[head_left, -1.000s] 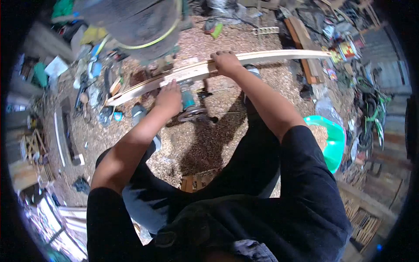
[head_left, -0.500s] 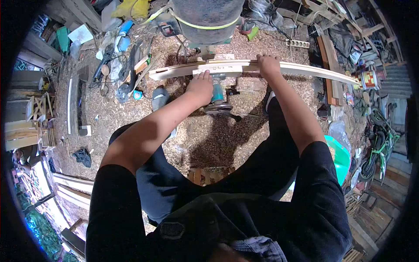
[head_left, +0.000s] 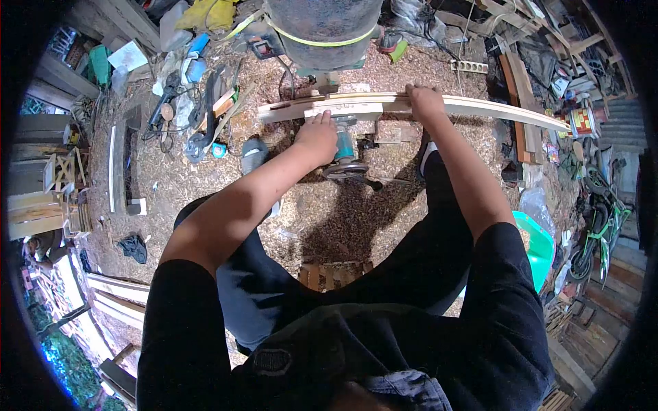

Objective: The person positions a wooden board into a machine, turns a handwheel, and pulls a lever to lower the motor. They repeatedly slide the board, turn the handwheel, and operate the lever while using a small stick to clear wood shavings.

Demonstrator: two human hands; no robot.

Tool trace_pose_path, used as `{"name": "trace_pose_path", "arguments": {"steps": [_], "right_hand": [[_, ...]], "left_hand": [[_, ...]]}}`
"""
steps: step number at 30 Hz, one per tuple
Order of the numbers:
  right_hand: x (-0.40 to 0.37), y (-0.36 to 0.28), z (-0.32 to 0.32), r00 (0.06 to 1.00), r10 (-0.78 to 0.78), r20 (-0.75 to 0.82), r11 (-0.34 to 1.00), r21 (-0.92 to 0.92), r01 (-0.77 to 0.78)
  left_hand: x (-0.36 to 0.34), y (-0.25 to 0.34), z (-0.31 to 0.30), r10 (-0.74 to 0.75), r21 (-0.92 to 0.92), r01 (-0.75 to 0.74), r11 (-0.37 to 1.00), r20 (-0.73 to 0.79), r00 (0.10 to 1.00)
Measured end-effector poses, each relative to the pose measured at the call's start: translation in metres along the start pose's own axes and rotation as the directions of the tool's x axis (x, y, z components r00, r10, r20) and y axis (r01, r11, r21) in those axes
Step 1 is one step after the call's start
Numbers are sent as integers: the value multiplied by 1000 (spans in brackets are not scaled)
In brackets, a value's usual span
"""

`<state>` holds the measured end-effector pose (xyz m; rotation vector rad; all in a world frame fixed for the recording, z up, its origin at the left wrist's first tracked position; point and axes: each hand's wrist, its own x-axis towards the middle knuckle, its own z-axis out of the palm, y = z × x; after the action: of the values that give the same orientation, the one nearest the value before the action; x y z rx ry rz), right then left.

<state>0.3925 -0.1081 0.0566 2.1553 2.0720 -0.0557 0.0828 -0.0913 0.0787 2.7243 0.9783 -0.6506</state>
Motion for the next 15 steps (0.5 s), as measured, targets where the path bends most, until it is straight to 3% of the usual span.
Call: {"name": "trace_pose_path", "arguments": {"steps": [2, 4, 6, 8, 12, 15], "right_hand": [[1, 5, 5, 993, 119, 16, 989, -96, -117], [-2, -6, 6, 996, 67, -58, 990, -117, -74], [3, -21, 13, 981, -124, -147, 991, 40, 131], [9, -36, 20, 969, -187, -163, 977, 68, 200], [10, -32, 10, 986, -140, -96, 990, 9, 141], [10, -11, 10, 996, -71, -53, 993, 88, 75]], "left_hand": [[2, -1, 9, 11, -4, -11, 1000, -40, 999], [4, -1, 12, 15, -10, -16, 1000, -81, 997], [3, 1, 11, 2, 5, -1, 1000, -75, 997], [5, 3, 9, -9, 12, 10, 1000, -66, 998], [9, 6, 9, -22, 46, 25, 999, -50, 999], [10, 5, 9, -7, 39, 9, 999, -51, 999]]}}
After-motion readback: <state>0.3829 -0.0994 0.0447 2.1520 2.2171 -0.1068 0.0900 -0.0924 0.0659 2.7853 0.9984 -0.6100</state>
